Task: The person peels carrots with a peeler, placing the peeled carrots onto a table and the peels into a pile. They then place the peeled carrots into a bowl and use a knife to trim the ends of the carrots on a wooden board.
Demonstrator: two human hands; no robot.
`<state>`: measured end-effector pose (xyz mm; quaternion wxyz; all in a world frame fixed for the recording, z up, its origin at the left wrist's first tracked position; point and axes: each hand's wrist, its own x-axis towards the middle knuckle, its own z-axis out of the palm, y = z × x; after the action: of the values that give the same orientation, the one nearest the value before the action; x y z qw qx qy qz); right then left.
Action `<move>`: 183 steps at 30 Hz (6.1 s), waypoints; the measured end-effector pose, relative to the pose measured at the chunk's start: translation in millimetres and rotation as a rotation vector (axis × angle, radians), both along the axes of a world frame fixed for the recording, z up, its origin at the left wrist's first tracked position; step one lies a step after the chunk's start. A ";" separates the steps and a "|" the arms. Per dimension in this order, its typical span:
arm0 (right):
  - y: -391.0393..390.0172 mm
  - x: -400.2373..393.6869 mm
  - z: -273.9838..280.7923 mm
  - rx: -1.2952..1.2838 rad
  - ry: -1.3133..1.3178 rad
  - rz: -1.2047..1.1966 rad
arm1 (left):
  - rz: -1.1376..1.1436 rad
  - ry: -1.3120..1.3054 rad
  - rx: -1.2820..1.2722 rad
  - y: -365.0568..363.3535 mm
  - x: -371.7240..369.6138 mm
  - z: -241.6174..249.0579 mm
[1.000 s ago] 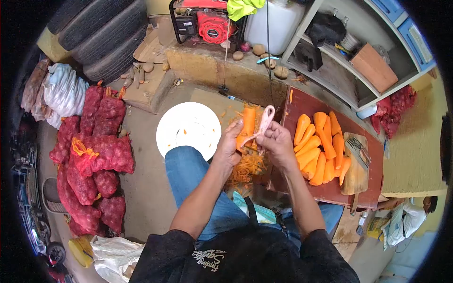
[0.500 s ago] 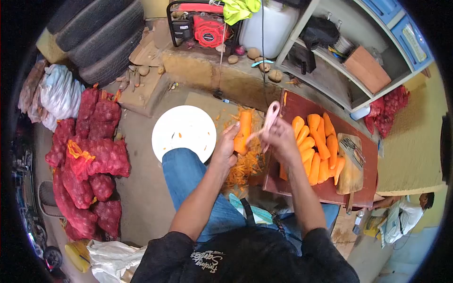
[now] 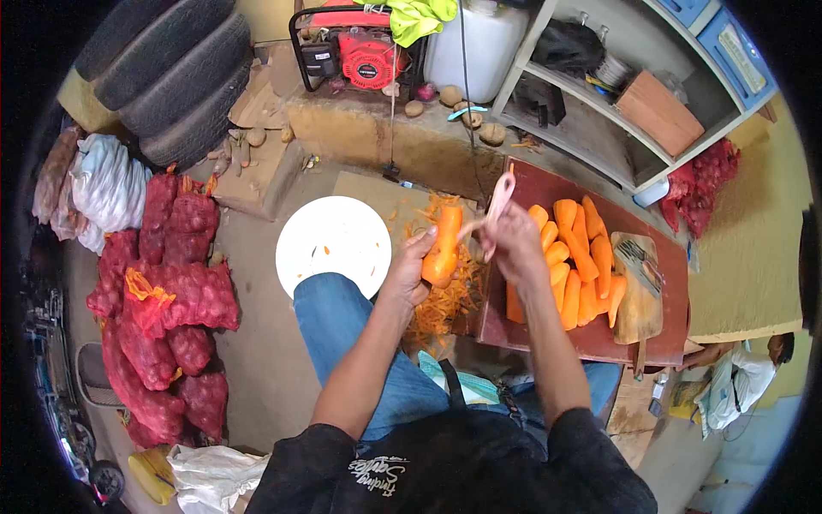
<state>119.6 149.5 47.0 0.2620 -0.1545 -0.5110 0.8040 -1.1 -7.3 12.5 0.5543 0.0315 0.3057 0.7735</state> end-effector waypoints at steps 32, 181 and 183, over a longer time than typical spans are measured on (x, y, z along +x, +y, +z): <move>-18.8 -1.6 8.3 0.045 -0.070 -0.042 | 0.112 -0.030 -0.006 6.9 1.2 2.9; 1.8 -14.1 -34.7 0.086 -0.053 -0.204 | 0.009 0.160 -0.105 4.6 -5.3 -12.4; 13.5 -9.8 -35.0 0.032 0.009 -0.262 | 0.023 0.141 -0.120 5.3 -2.3 -7.3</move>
<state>109.8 163.1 11.9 0.3695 -0.2122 -0.4981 0.7552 -3.4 -2.0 5.3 0.5235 0.0490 0.3901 0.7559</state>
